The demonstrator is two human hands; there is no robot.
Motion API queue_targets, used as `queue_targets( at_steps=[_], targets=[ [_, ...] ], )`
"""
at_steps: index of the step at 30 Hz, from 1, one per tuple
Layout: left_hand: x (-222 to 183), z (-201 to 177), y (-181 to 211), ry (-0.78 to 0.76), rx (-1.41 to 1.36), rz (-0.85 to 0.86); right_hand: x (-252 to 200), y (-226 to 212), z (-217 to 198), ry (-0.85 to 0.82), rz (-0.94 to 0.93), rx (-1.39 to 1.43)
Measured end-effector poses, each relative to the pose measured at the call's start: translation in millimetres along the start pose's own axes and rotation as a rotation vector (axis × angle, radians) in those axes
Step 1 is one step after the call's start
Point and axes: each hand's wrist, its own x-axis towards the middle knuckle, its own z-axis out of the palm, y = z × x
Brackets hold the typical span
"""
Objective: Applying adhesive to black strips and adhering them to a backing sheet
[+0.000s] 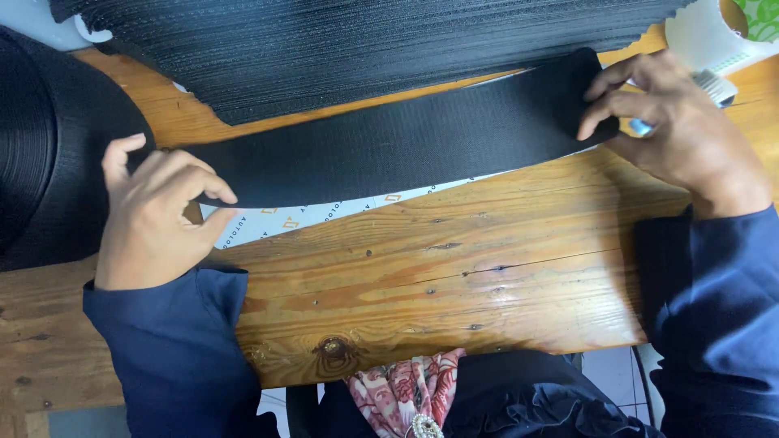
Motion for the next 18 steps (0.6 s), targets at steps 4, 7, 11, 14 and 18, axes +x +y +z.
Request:
queue_targets(
  at_steps=[4,7,11,14,18],
  targets=[
    [-2,8,-2,-0.207,-0.048,-0.098,5,-2,5,-0.094,0.062,0.044],
    [9,4,16,-0.028,0.008,-0.048,6,-4,6,-0.162,0.100,0.022],
    [30,21,46,0.186,-0.021,0.082,5,0,9,-0.156,0.060,0.019],
    [36,46,54,0.050,-0.066,0.114,9,-9,6,-0.077,0.055,0.041],
    [32,69,43,-0.079,-0.057,0.114,9,-22,3,0.014,0.159,-0.051]
  ],
)
